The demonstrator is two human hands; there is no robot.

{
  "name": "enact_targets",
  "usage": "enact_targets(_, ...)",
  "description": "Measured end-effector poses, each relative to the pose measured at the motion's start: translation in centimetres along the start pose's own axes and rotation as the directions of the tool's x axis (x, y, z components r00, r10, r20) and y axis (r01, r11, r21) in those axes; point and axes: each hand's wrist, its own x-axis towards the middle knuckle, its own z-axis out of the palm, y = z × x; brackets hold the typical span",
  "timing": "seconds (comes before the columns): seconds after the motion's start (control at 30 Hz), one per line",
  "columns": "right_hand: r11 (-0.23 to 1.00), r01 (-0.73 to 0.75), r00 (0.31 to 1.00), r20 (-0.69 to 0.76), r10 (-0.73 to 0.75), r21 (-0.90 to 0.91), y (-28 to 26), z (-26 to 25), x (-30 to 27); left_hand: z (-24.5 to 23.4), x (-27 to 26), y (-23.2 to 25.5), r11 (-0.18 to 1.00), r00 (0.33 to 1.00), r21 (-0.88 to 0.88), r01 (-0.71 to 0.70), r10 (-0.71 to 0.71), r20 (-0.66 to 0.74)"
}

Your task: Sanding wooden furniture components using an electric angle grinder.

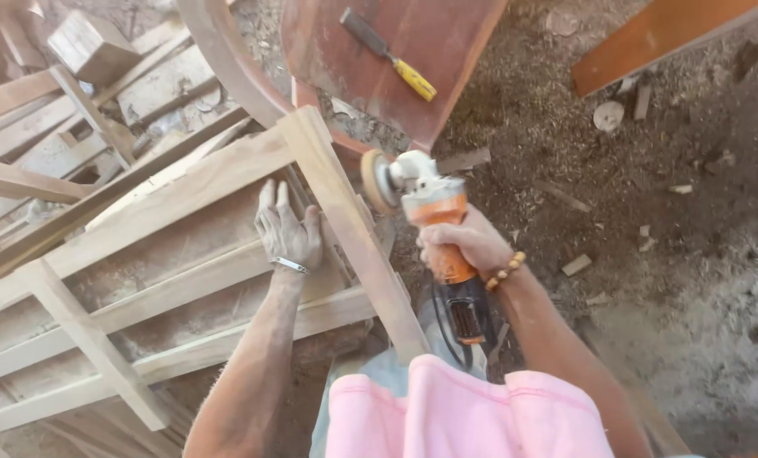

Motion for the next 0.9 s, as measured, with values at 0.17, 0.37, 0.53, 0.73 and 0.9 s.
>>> enact_targets(0.17, 0.996, 0.054, 0.997, -0.055, -0.051, 0.064, -1.0, -1.1, 0.2, -0.1, -1.7, 0.6, 0.997, 0.998, -0.053, -0.064, 0.063, -0.021)
enact_targets(0.37, 0.996, -0.084, 0.993, -0.076, 0.087, 0.039, 1.7, -0.7, 1.7, -1.1, -1.8, 2.9, 0.971, 0.997, -0.229, -0.068, 0.077, 0.030)
enact_targets(0.53, 0.995, -0.036, 0.999, -0.024, 0.039, 0.093, 1.1, 0.1, 4.5, -0.9, 0.1, 2.3, 0.970, 0.994, -0.232, -0.079, 0.095, 0.058)
enact_targets(0.73, 0.996, -0.061, 0.998, 0.038, 0.059, 0.064, -1.0, 0.0, 9.0, -0.1, 0.7, 2.5, 0.973, 0.990, -0.196, -0.118, 0.130, 0.048)
enact_targets(0.9, 0.993, -0.119, 0.993, -0.002, 0.119, -0.019, -2.5, 0.5, 11.9, -0.3, 0.3, 2.0, 0.982, 0.987, -0.155, -0.109, 0.125, 0.101)
